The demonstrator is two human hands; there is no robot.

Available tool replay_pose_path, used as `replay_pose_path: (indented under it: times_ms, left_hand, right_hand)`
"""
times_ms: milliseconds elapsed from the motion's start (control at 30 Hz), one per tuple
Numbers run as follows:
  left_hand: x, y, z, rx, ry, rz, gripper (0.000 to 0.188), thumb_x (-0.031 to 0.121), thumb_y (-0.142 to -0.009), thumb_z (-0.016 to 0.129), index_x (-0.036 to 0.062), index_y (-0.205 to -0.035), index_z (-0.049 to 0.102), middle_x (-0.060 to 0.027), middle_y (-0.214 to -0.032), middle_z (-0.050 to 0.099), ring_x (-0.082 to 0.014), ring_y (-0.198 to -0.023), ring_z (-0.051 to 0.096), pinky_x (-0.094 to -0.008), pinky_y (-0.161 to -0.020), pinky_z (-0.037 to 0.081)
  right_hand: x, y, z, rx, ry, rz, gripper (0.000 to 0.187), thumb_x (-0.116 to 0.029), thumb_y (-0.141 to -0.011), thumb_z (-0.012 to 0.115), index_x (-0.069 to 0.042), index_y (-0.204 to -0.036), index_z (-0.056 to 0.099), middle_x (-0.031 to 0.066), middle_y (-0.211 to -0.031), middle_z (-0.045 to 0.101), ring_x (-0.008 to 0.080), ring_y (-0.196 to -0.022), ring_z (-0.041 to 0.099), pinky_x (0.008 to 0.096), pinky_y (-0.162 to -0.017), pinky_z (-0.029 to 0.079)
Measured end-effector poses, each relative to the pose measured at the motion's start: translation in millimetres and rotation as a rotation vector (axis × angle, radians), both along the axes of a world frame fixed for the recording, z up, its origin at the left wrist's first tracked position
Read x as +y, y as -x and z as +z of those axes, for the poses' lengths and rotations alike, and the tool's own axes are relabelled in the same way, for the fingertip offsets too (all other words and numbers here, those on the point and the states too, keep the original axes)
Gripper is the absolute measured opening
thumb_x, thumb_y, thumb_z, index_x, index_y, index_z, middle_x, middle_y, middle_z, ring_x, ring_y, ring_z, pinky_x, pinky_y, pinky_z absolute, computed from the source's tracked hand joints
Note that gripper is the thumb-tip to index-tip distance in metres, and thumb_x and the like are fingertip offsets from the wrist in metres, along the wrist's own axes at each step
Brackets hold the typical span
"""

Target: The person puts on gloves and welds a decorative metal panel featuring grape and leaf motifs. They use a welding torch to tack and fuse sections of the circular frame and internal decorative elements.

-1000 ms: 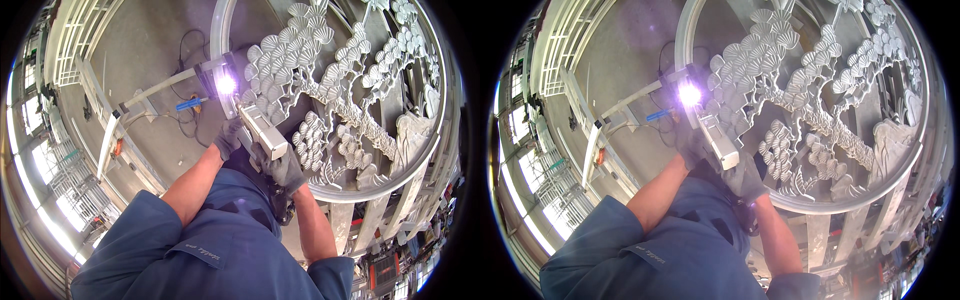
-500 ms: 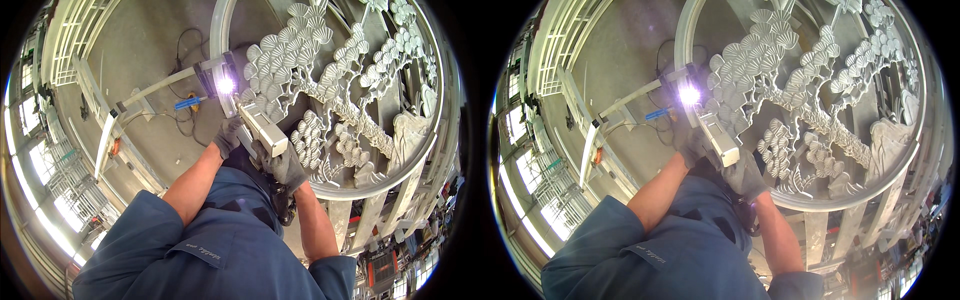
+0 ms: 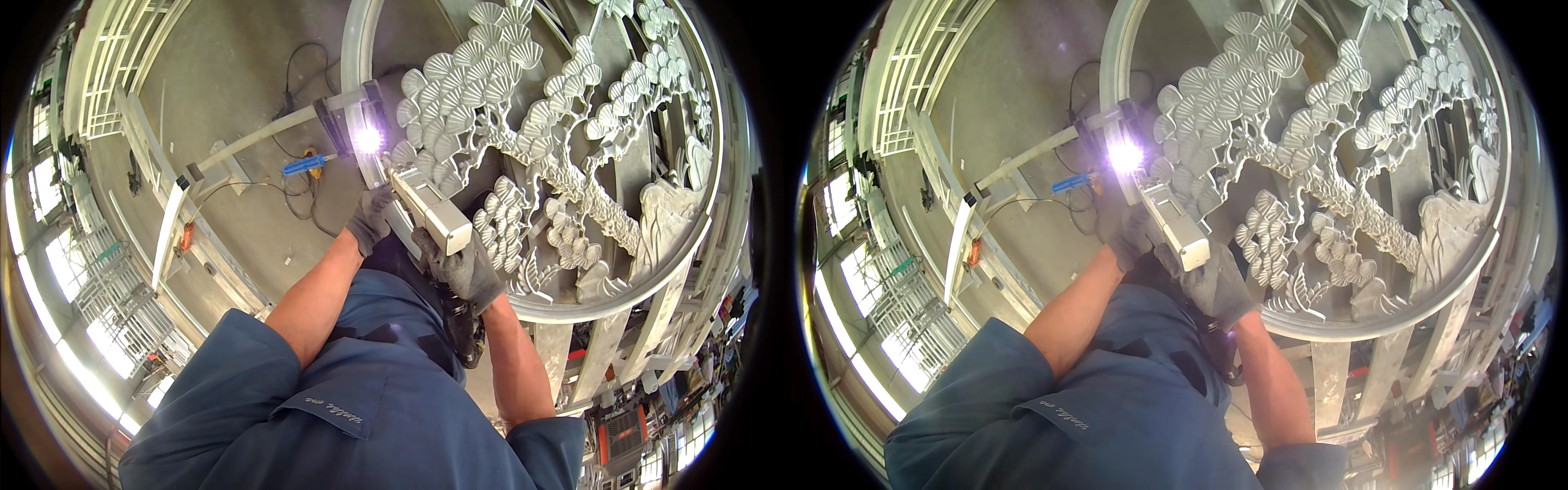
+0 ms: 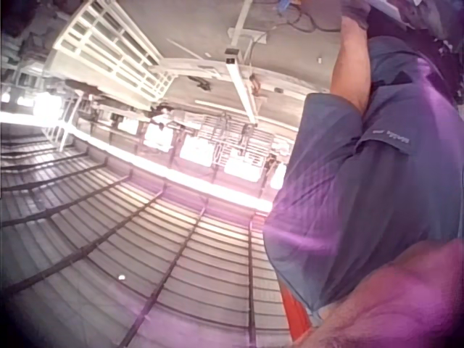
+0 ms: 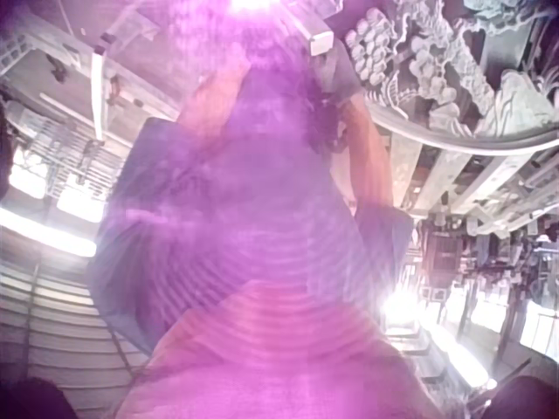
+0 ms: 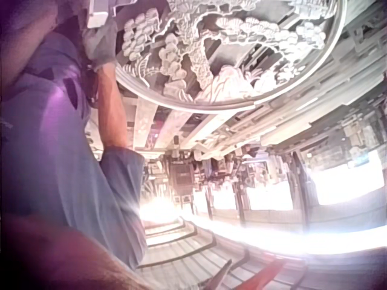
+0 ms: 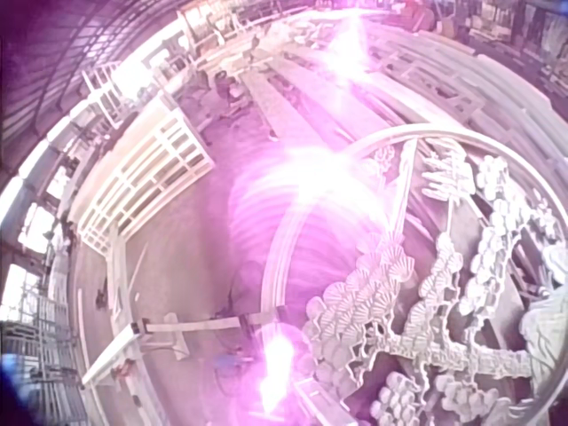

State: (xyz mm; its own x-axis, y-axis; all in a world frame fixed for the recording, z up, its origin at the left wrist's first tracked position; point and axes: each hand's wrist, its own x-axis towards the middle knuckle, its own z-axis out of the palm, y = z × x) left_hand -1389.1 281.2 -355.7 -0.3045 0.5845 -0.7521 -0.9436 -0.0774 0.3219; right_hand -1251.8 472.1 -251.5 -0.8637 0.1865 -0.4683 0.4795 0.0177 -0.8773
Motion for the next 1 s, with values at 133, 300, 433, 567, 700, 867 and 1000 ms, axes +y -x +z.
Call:
replay_pose_path:
  times_ms: [133, 300, 433, 567, 700, 867, 1000]
  left_hand:
    - [-6, -3, -9, -0.025, -0.024, 0.028, 0.031, 0.025, -0.099, 0.061, 0.0078, -0.125, 0.065, -0.0033, -0.111, 0.069, -0.0185, -0.100, 0.068, -0.0385, -0.090, 0.056]
    - [4, -1, 5, -0.005, 0.033, 0.017, 0.028, 0.024, -0.100, 0.060, 0.0068, -0.122, 0.065, -0.0027, -0.107, 0.069, -0.0174, -0.095, 0.069, -0.0356, -0.087, 0.056]
    - [10, 3, 16, 0.063, 0.040, -0.014, 0.063, 0.048, -0.082, 0.083, 0.0060, -0.124, 0.063, -0.0102, -0.115, 0.069, -0.0265, -0.105, 0.069, -0.0432, -0.093, 0.058]
    - [10, 2, 13, 0.051, -0.032, 0.006, 0.052, 0.036, -0.091, 0.067, 0.0027, -0.130, 0.058, -0.0097, -0.117, 0.068, -0.0215, -0.103, 0.069, -0.0368, -0.091, 0.057]
    - [-12, -8, -30, 0.092, -0.033, 0.060, 0.042, 0.018, -0.110, 0.036, -0.0034, -0.146, 0.043, -0.0117, -0.124, 0.063, -0.0123, -0.099, 0.068, -0.0253, -0.088, 0.058]
    - [12, 0, 16, 0.115, 0.050, 0.019, 0.058, 0.047, -0.085, 0.079, 0.0094, -0.126, 0.061, -0.0075, -0.114, 0.068, -0.0232, -0.105, 0.068, -0.0415, -0.092, 0.058]
    - [8, -2, 9, 0.103, 0.053, 0.044, 0.050, 0.041, -0.093, 0.069, 0.0063, -0.128, 0.060, -0.0071, -0.114, 0.068, -0.0203, -0.100, 0.069, -0.0380, -0.089, 0.059]
  right_hand:
    - [10, 15, 22, -0.011, 0.083, -0.020, 0.028, -0.023, -0.100, 0.068, 0.003, -0.110, 0.063, 0.0045, -0.071, 0.061, 0.0106, -0.057, 0.059, 0.0301, -0.051, 0.046]
    - [11, 12, 17, 0.092, -0.034, 0.010, 0.029, -0.023, -0.100, 0.067, 0.003, -0.113, 0.063, 0.0057, -0.071, 0.062, 0.0115, -0.058, 0.060, 0.0309, -0.052, 0.046]
    - [15, 16, 24, 0.116, -0.078, 0.043, 0.030, -0.023, -0.100, 0.066, 0.003, -0.116, 0.063, 0.0064, -0.073, 0.063, 0.0123, -0.058, 0.060, 0.0314, -0.053, 0.046]
    - [7, -1, 10, -0.005, 0.010, 0.016, 0.029, -0.023, -0.101, 0.066, 0.003, -0.115, 0.063, 0.0066, -0.074, 0.064, 0.0130, -0.060, 0.061, 0.0316, -0.054, 0.046]
    - [11, 4, 17, 0.005, 0.057, 0.016, 0.029, -0.022, -0.101, 0.065, 0.002, -0.115, 0.062, 0.0062, -0.075, 0.063, 0.0131, -0.060, 0.062, 0.0316, -0.053, 0.046]
    - [19, 8, 27, -0.027, 0.107, 0.055, 0.030, -0.023, -0.101, 0.065, 0.001, -0.118, 0.062, 0.0060, -0.074, 0.063, 0.0130, -0.060, 0.062, 0.0315, -0.053, 0.047]
    - [18, 7, 30, -0.043, 0.067, 0.069, 0.030, -0.024, -0.101, 0.065, 0.001, -0.119, 0.062, 0.0064, -0.074, 0.063, 0.0132, -0.060, 0.062, 0.0314, -0.053, 0.047]
